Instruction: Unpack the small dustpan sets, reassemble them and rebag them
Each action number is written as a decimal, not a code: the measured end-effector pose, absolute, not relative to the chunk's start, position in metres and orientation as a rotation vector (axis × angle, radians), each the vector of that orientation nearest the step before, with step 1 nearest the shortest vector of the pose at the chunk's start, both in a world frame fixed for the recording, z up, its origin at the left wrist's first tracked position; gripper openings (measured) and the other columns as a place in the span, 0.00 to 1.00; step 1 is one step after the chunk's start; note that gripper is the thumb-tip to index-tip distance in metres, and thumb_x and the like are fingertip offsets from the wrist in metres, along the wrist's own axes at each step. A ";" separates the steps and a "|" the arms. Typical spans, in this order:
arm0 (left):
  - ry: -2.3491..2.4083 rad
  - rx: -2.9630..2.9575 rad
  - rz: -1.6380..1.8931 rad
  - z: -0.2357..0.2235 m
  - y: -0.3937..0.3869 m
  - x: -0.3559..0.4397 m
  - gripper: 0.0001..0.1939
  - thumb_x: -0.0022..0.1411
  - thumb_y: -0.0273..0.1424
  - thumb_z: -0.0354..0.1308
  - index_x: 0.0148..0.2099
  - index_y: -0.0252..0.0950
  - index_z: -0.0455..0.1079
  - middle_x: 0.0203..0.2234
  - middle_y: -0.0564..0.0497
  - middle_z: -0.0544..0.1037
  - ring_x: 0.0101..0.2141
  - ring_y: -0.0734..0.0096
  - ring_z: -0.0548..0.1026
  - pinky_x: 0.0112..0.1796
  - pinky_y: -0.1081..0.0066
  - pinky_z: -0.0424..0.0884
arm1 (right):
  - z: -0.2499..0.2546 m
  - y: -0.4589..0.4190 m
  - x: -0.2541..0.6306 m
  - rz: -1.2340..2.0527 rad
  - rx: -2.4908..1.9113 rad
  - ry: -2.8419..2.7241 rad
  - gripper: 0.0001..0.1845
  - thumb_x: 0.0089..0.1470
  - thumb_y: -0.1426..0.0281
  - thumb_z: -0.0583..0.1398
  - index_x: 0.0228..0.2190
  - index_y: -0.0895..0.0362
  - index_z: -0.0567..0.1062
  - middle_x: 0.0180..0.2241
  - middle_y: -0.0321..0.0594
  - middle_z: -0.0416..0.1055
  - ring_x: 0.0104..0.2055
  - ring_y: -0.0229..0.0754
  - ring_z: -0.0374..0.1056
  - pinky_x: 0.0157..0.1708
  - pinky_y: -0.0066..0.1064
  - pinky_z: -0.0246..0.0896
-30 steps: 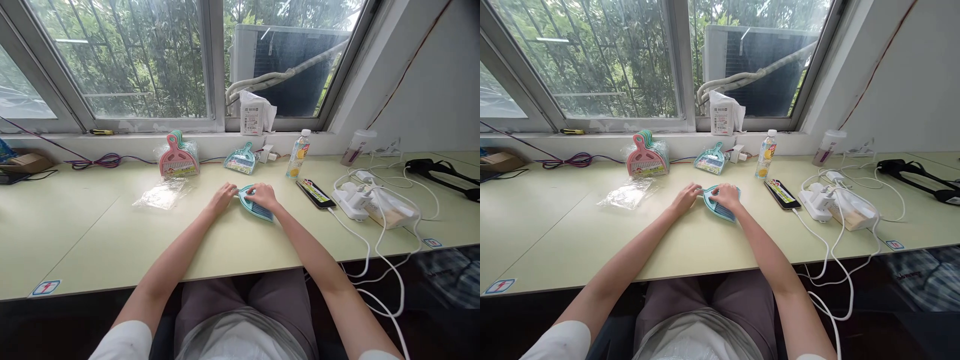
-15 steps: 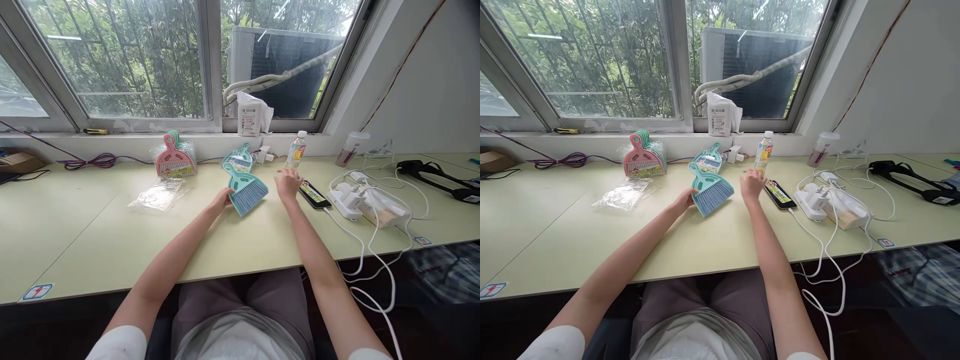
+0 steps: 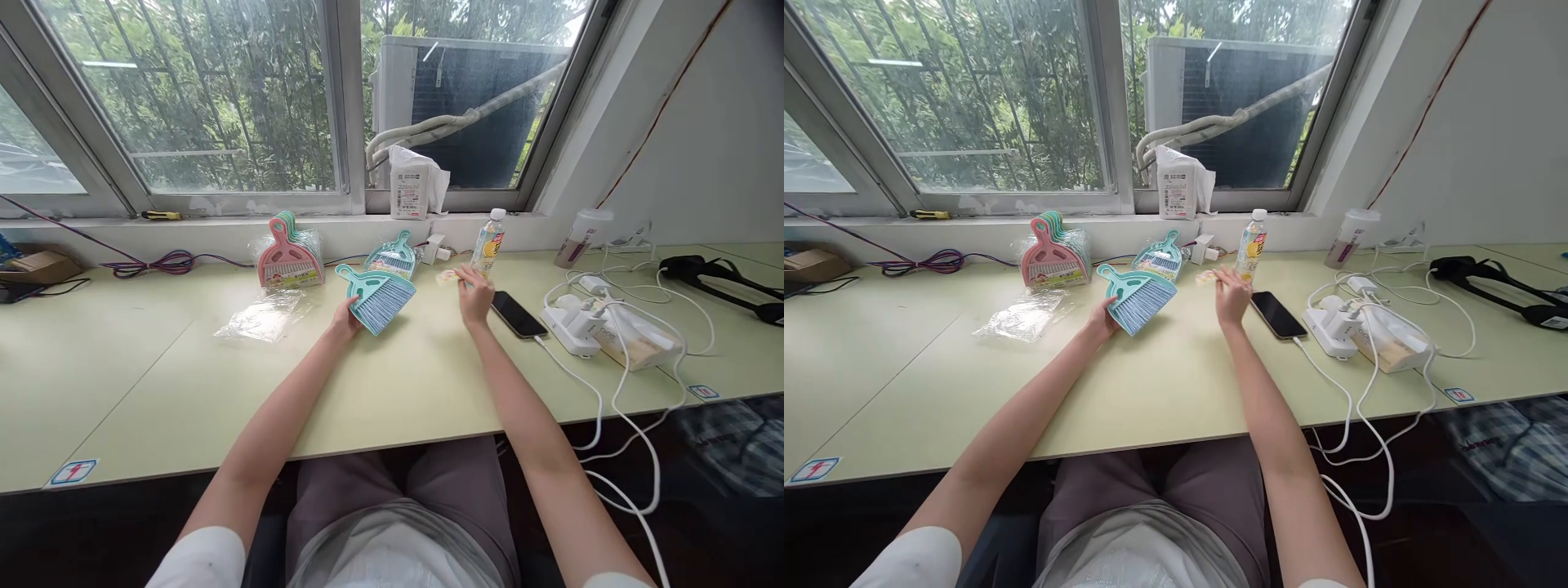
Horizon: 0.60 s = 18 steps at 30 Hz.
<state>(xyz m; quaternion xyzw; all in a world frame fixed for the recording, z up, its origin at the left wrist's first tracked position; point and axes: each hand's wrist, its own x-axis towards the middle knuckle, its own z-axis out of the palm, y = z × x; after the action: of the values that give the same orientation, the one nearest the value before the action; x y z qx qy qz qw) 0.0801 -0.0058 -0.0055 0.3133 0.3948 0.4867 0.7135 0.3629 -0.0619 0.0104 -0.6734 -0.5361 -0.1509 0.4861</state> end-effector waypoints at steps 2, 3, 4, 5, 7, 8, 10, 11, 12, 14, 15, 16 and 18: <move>0.830 0.695 1.042 -0.006 -0.008 0.082 0.13 0.60 0.33 0.57 0.48 0.38 0.68 0.31 0.50 0.78 0.33 0.67 0.78 0.36 0.68 0.76 | 0.018 -0.068 0.325 -0.378 -1.463 -1.451 0.20 0.61 0.71 0.49 0.50 0.49 0.74 0.57 0.41 0.67 0.63 0.47 0.56 0.63 0.54 0.39; 0.801 0.717 1.026 -0.006 -0.009 0.082 0.14 0.60 0.34 0.57 0.48 0.38 0.69 0.33 0.49 0.79 0.35 0.66 0.78 0.37 0.68 0.76 | 0.020 -0.072 0.307 -0.377 -1.409 -1.553 0.20 0.62 0.70 0.49 0.50 0.47 0.74 0.59 0.38 0.65 0.65 0.46 0.52 0.64 0.55 0.34; 0.766 0.747 1.016 -0.006 -0.011 0.083 0.14 0.60 0.35 0.58 0.48 0.38 0.70 0.35 0.49 0.80 0.38 0.65 0.78 0.39 0.67 0.76 | 0.020 -0.075 0.291 -0.368 -1.362 -1.680 0.20 0.61 0.71 0.50 0.49 0.45 0.74 0.61 0.35 0.61 0.67 0.46 0.48 0.64 0.56 0.30; 0.728 0.780 1.012 -0.005 -0.013 0.084 0.15 0.60 0.36 0.58 0.48 0.37 0.70 0.38 0.48 0.80 0.40 0.64 0.78 0.41 0.67 0.76 | 0.020 -0.079 0.279 -0.351 -1.320 -1.806 0.20 0.61 0.71 0.50 0.49 0.42 0.75 0.62 0.32 0.58 0.68 0.45 0.44 0.65 0.56 0.26; 0.657 0.859 1.015 -0.003 -0.016 0.084 0.16 0.59 0.37 0.60 0.48 0.35 0.71 0.42 0.46 0.79 0.43 0.62 0.77 0.44 0.65 0.75 | 0.016 -0.083 0.266 -0.291 -1.275 -1.999 0.22 0.60 0.73 0.50 0.48 0.40 0.75 0.65 0.28 0.53 0.69 0.47 0.39 0.64 0.59 0.20; 0.628 0.906 1.010 -0.003 -0.018 0.084 0.17 0.58 0.35 0.62 0.48 0.34 0.71 0.43 0.45 0.79 0.44 0.61 0.77 0.46 0.64 0.74 | 0.013 -0.084 0.264 -0.250 -1.276 -2.054 0.23 0.60 0.74 0.50 0.48 0.39 0.75 0.65 0.27 0.51 0.70 0.48 0.37 0.63 0.61 0.17; 0.592 0.994 0.996 -0.002 -0.020 0.083 0.18 0.53 0.29 0.65 0.47 0.32 0.71 0.45 0.43 0.78 0.45 0.59 0.77 0.48 0.62 0.73 | 0.007 -0.082 0.267 -0.144 -1.306 -2.086 0.25 0.59 0.75 0.49 0.48 0.38 0.75 0.66 0.25 0.49 0.70 0.50 0.36 0.61 0.65 0.13; 0.588 1.025 0.995 -0.001 -0.020 0.083 0.20 0.50 0.25 0.66 0.47 0.31 0.71 0.45 0.43 0.78 0.44 0.59 0.77 0.49 0.61 0.72 | 0.005 -0.080 0.270 -0.080 -1.321 -2.076 0.26 0.59 0.76 0.49 0.48 0.38 0.74 0.66 0.25 0.49 0.70 0.50 0.36 0.60 0.66 0.12; 0.591 1.042 1.001 -0.002 -0.019 0.083 0.22 0.48 0.23 0.66 0.47 0.31 0.71 0.45 0.43 0.78 0.44 0.59 0.77 0.49 0.60 0.72 | 0.003 -0.078 0.272 -0.013 -1.330 -2.045 0.27 0.58 0.76 0.48 0.50 0.37 0.73 0.66 0.25 0.48 0.70 0.50 0.35 0.60 0.67 0.12; 0.608 1.049 1.033 -0.002 -0.018 0.083 0.23 0.45 0.21 0.67 0.46 0.30 0.71 0.43 0.43 0.79 0.43 0.59 0.77 0.50 0.58 0.72 | 0.001 -0.074 0.274 0.110 -1.333 -1.899 0.28 0.58 0.74 0.49 0.55 0.37 0.67 0.67 0.26 0.44 0.70 0.51 0.31 0.59 0.68 0.13; 0.614 1.048 1.054 -0.003 -0.017 0.084 0.23 0.44 0.21 0.67 0.45 0.30 0.71 0.43 0.43 0.79 0.43 0.60 0.77 0.50 0.58 0.71 | 0.001 -0.073 0.272 0.162 -1.329 -1.773 0.28 0.58 0.71 0.50 0.58 0.38 0.63 0.68 0.28 0.41 0.70 0.51 0.29 0.59 0.68 0.15; 0.614 1.048 1.074 -0.004 -0.016 0.084 0.23 0.44 0.22 0.67 0.45 0.30 0.71 0.42 0.43 0.79 0.42 0.60 0.77 0.50 0.58 0.71 | 0.000 -0.071 0.270 0.220 -1.315 -1.618 0.30 0.57 0.68 0.52 0.61 0.40 0.58 0.68 0.31 0.39 0.71 0.51 0.28 0.60 0.67 0.18; 0.605 1.053 1.113 -0.004 -0.016 0.085 0.23 0.43 0.23 0.68 0.45 0.31 0.70 0.42 0.44 0.79 0.43 0.61 0.77 0.50 0.59 0.71 | -0.001 -0.070 0.264 0.432 -1.242 -1.314 0.37 0.55 0.62 0.56 0.64 0.44 0.50 0.68 0.38 0.43 0.70 0.50 0.33 0.63 0.62 0.32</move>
<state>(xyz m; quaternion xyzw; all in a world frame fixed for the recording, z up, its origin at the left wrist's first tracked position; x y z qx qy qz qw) 0.0853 -0.0156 -0.0040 0.4688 0.2695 0.4957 0.6796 0.2638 -0.0699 -0.0007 -0.5355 -0.5665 0.1862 0.5980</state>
